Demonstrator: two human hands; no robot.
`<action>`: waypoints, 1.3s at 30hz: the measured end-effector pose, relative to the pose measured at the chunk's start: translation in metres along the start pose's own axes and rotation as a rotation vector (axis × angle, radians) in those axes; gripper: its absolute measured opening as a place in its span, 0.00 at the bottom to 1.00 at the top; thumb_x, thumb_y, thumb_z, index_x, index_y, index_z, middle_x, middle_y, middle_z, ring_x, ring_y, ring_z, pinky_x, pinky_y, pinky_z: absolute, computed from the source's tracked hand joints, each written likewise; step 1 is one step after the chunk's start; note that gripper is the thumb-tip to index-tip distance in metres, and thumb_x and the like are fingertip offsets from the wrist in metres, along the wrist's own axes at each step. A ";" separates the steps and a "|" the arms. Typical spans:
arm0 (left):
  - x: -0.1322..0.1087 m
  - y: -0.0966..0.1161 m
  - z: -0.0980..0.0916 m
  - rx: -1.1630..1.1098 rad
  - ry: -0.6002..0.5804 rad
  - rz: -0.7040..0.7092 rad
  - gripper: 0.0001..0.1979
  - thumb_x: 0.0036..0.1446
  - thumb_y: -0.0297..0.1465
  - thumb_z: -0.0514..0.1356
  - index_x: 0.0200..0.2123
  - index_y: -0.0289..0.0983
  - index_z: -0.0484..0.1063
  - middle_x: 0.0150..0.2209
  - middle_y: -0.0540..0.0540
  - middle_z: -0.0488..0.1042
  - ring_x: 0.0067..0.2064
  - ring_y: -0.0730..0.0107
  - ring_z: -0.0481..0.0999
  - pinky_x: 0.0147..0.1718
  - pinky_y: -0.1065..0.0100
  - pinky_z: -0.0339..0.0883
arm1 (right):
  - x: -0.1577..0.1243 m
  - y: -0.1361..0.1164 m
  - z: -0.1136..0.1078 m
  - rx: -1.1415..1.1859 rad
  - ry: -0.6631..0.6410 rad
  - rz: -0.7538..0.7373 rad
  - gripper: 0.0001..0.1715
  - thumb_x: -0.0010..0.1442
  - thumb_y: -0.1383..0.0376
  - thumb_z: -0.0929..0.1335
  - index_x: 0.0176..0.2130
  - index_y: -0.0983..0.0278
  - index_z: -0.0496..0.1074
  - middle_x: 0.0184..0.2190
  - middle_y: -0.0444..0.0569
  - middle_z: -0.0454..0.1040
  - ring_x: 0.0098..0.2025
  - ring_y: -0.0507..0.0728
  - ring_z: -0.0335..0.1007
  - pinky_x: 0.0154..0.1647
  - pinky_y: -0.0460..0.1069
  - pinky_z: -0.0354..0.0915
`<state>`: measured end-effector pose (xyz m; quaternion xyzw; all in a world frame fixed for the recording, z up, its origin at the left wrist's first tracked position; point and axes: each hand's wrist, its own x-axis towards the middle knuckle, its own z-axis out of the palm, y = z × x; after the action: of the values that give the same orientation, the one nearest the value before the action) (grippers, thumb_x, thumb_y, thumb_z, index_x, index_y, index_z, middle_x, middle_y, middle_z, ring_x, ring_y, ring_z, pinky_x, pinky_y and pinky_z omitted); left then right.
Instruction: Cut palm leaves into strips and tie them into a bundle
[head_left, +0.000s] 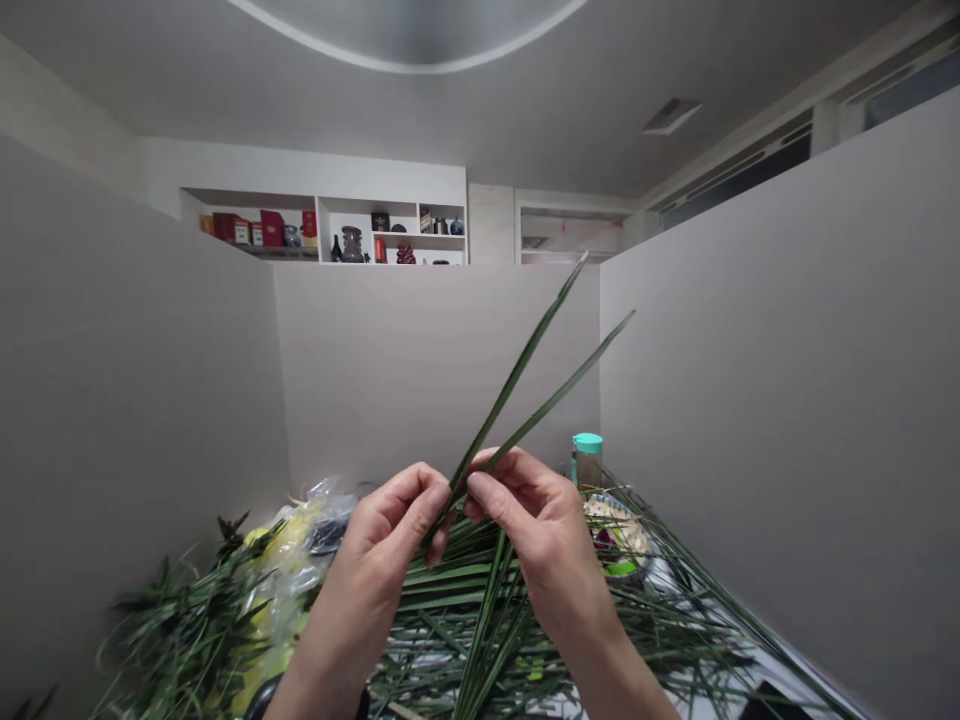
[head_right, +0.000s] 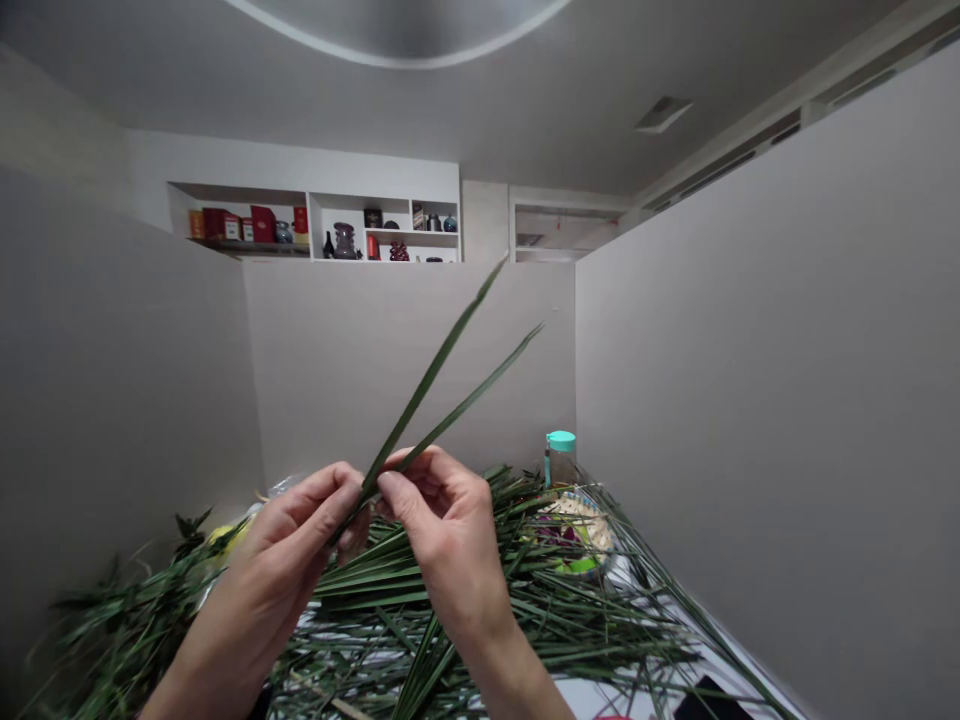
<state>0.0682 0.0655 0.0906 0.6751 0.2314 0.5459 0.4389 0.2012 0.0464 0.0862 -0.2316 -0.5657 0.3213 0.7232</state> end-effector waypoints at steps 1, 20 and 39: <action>-0.001 0.001 0.001 0.070 0.041 0.035 0.16 0.61 0.42 0.59 0.25 0.39 0.67 0.23 0.54 0.60 0.26 0.74 0.58 0.26 0.74 0.56 | -0.001 -0.001 0.002 -0.052 0.029 -0.023 0.05 0.58 0.63 0.71 0.33 0.62 0.76 0.27 0.42 0.75 0.30 0.51 0.70 0.34 0.45 0.69; 0.003 0.001 0.003 0.235 0.048 0.027 0.16 0.60 0.44 0.57 0.25 0.41 0.65 0.18 0.54 0.62 0.20 0.73 0.61 0.20 0.73 0.55 | 0.001 -0.002 -0.006 -0.350 0.059 -0.136 0.14 0.67 0.57 0.63 0.33 0.61 0.69 0.28 0.42 0.73 0.30 0.52 0.72 0.35 0.46 0.69; 0.008 -0.187 0.015 0.655 -0.229 -0.294 0.10 0.60 0.35 0.63 0.45 0.40 0.74 0.47 0.45 0.75 0.48 0.61 0.76 0.44 0.59 0.72 | 0.057 0.054 -0.113 -1.152 0.026 0.131 0.11 0.67 0.60 0.67 0.42 0.66 0.73 0.36 0.46 0.76 0.36 0.54 0.75 0.40 0.53 0.72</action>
<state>0.1161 0.1612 -0.0639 0.7961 0.4374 0.2951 0.2965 0.3085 0.1279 0.0585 -0.6264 -0.6249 0.0028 0.4659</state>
